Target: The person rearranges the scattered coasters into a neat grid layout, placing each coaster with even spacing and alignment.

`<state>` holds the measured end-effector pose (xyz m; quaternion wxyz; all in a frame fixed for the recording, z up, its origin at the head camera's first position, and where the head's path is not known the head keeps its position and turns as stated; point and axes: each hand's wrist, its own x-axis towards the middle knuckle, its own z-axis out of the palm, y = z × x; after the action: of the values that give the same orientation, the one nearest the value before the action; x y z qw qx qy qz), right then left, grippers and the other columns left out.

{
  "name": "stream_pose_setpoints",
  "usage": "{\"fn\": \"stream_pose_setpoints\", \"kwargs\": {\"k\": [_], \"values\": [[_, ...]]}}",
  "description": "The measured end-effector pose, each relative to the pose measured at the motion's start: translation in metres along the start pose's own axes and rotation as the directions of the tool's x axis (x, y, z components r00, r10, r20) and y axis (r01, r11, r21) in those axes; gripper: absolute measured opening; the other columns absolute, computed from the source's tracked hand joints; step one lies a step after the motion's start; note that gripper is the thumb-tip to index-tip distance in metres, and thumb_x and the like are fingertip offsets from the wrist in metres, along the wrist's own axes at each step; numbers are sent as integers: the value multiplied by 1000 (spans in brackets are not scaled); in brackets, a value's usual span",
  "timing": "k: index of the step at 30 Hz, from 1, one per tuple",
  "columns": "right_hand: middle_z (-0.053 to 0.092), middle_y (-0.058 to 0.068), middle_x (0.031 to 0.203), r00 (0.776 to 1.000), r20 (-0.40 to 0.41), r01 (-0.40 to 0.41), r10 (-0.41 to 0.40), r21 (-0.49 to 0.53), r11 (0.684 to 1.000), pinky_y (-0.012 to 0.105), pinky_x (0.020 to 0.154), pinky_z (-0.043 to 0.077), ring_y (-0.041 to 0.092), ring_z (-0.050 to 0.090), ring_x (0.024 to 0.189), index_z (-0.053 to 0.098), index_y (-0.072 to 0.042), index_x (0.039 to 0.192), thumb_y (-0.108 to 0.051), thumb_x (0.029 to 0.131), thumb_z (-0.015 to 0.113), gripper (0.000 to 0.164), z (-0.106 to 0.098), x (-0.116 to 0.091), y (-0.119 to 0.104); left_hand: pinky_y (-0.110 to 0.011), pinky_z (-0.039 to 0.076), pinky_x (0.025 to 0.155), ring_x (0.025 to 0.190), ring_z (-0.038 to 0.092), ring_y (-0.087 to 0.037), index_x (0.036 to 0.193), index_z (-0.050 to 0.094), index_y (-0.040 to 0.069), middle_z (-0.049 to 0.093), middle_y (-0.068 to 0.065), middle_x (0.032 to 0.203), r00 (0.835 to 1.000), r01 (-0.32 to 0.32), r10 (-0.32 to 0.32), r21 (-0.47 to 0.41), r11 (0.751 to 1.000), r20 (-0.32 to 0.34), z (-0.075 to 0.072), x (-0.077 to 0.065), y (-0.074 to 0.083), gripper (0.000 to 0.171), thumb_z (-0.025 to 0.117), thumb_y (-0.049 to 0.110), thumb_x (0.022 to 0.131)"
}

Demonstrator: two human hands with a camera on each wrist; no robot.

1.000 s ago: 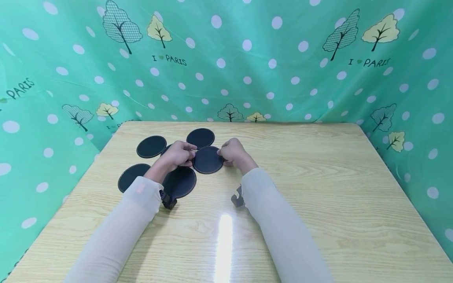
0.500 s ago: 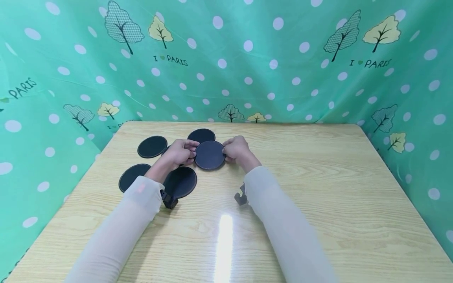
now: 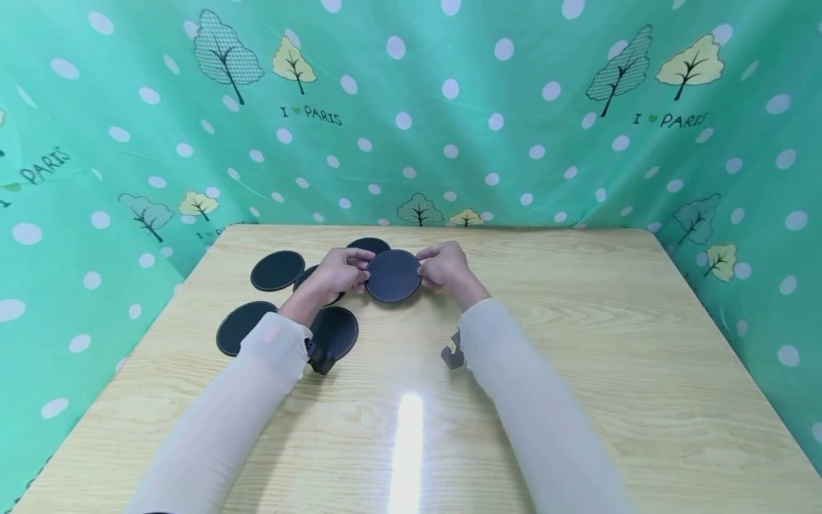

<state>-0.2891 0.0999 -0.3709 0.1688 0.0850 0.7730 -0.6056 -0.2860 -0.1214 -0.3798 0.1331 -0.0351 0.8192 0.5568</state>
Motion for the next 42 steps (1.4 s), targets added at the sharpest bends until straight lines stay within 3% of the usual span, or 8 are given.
{"fn": "stream_pose_setpoints", "kwargs": {"k": [8, 18, 33, 42], "values": [[61, 17, 106, 1000, -1, 18, -18, -10, 1000, 34, 84, 60, 20, 61, 80, 64, 0, 133, 12, 94, 61, 41, -19, 5, 2, -44, 59, 89, 83, 58, -17, 138, 62, 6, 57, -12, 115, 1000, -3, 3, -14, 1000, 6, 13, 9, 9, 46, 58, -12, 96], [63, 16, 106, 999, -36, 25, -26, -32, 999, 37, 91, 59, 23, 63, 87, 63, -1, 135, 12, 94, 62, 44, -42, 8, 5, -50, 57, 92, 80, 58, -20, 138, 61, 4, 57, -11, 112, 999, -22, 24, -51, 998, 33, 32, 21, 19, 44, 57, -12, 96], [60, 16, 111, 995, -92, 29, -32, -29, 999, 31, 83, 60, 17, 61, 82, 62, -1, 136, 11, 95, 60, 42, -68, 18, 18, -43, 60, 90, 84, 59, -15, 130, 67, 1, 62, -12, 114, 999, -37, 36, -92, 995, -21, 66, 42, 26, 38, 59, -12, 96], [64, 14, 108, 994, -105, 6, -13, -60, 998, 28, 76, 60, 14, 62, 78, 63, 1, 133, 11, 96, 60, 39, -75, 26, 23, -34, 60, 85, 98, 63, -17, 132, 66, 2, 63, -14, 125, 1000, 0, 0, -105, 994, 6, 77, 50, 25, 37, 58, -10, 98]]}}
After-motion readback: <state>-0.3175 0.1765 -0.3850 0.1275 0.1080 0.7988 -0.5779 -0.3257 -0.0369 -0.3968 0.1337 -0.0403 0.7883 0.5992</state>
